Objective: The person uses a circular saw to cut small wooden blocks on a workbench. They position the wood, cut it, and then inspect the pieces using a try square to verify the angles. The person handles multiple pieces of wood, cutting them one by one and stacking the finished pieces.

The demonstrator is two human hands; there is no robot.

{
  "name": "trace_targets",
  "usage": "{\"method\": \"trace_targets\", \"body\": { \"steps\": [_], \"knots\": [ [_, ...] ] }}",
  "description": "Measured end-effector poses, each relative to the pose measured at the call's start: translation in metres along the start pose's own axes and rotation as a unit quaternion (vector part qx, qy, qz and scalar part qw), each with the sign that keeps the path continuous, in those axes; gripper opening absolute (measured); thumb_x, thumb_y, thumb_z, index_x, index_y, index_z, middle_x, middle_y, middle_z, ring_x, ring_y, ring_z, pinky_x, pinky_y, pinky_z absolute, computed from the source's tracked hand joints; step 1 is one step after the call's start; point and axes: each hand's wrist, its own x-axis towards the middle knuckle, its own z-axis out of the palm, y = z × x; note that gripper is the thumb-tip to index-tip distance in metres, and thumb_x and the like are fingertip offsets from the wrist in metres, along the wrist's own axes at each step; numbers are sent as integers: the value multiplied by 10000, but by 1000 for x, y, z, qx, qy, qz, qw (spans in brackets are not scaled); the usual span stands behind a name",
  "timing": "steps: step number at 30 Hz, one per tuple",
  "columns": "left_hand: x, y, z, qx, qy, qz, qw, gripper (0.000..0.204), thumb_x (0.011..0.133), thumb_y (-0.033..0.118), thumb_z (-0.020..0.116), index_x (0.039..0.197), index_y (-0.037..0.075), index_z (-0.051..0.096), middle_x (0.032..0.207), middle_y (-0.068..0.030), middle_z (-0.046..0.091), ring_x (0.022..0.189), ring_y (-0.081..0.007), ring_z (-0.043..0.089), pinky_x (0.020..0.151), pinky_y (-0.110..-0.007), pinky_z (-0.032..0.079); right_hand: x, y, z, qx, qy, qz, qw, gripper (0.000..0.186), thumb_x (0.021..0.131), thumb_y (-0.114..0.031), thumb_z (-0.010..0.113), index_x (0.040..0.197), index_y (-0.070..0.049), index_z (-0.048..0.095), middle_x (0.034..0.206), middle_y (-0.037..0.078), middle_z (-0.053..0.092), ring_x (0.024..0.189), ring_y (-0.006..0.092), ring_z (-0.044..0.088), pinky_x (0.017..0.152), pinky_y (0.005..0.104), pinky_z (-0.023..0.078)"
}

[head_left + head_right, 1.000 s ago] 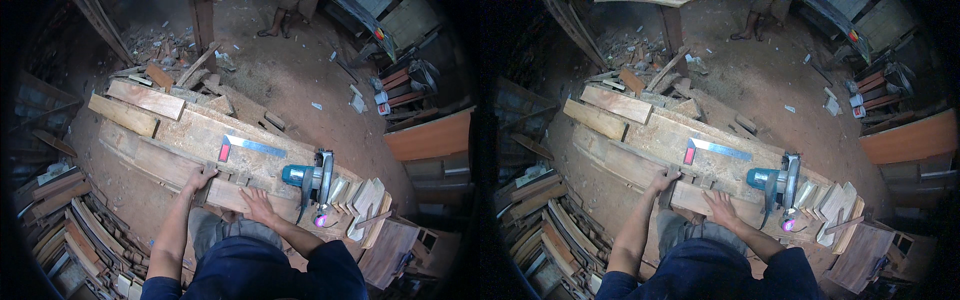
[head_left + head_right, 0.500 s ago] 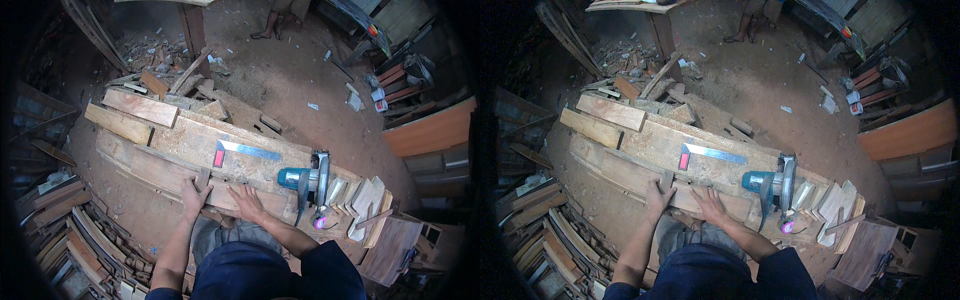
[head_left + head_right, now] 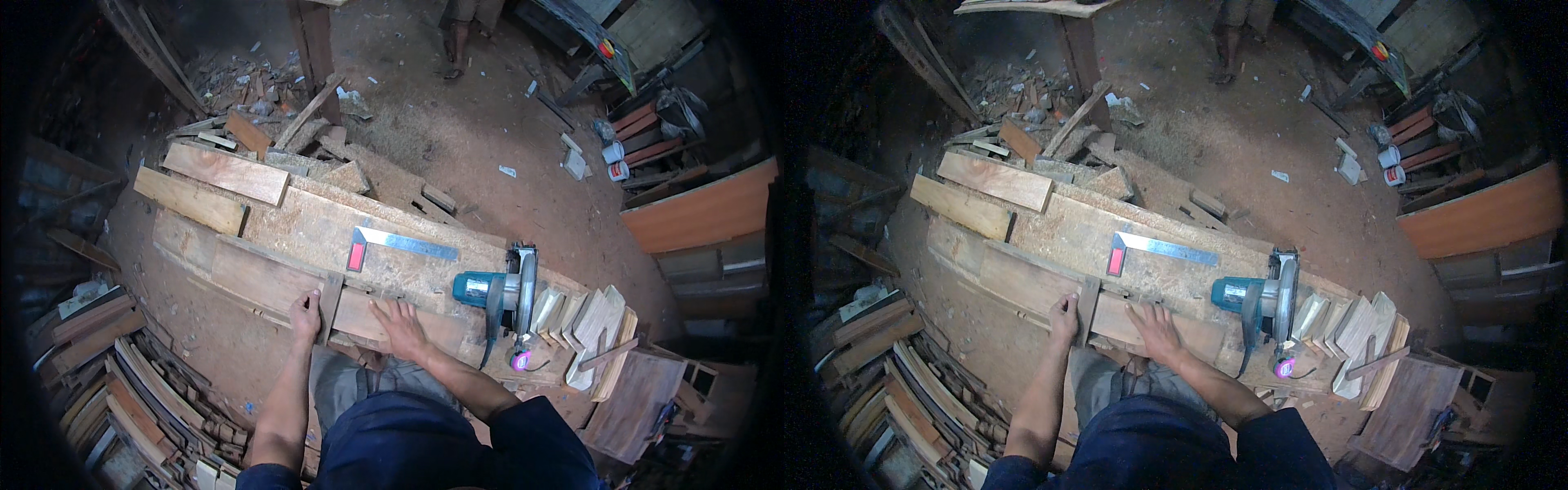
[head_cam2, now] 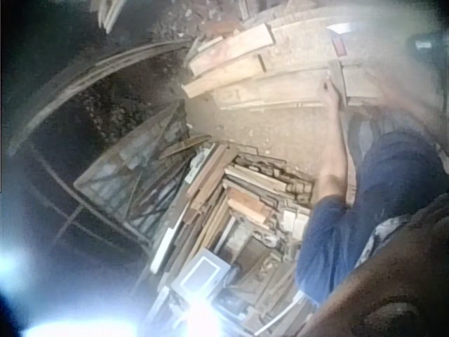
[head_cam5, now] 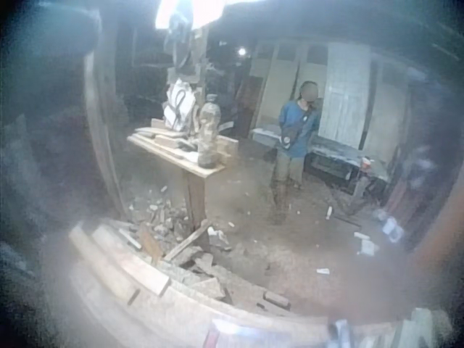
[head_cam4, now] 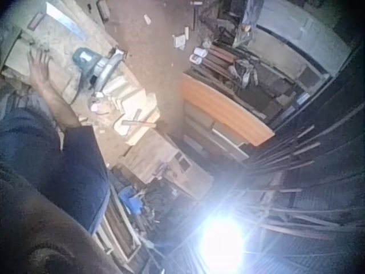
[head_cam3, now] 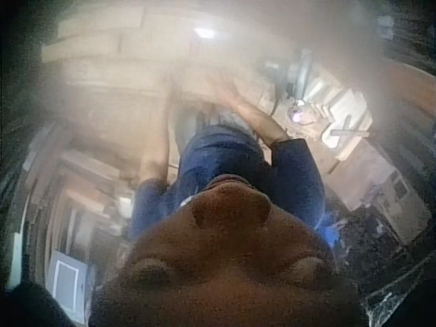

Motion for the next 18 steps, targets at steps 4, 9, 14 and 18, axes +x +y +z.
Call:
{"method": "trace_targets", "body": {
  "steps": [4,9,14,18],
  "knots": [
    [0,-12,5,-9,42,12,999,318,1018,289,631,1034,-5,752,851,-150,743,787,-185,674,772,-352,532,11,-1,-13,-14,-21,-12,1000,1098,709,-453,866,1600,-103,326,1491,268,385,1319,431,419,1139,520,314],
    [-4,6,7,-11,48,11,999,307,1018,282,631,1030,0,753,852,-162,740,795,-214,685,775,-356,535,19,-3,-9,-10,-2,5,1000,1196,675,-442,882,1590,11,258,1568,278,321,1372,436,398,1154,519,316],
    [-4,0,-3,34,41,2,999,295,1007,274,639,1049,5,753,917,-184,752,848,-251,716,794,-367,543,46,-15,-1,-2,-30,4,1000,1265,652,-466,894,1560,105,225,1584,292,309,1414,443,375,1171,521,310],
    [-5,22,-5,56,44,15,997,300,1002,288,639,1071,18,751,943,-189,749,861,-271,722,799,-371,544,53,-17,-3,-1,-50,17,999,1291,615,-468,912,1552,105,232,1561,286,344,1413,423,389,1169,502,317]
  ]
}}
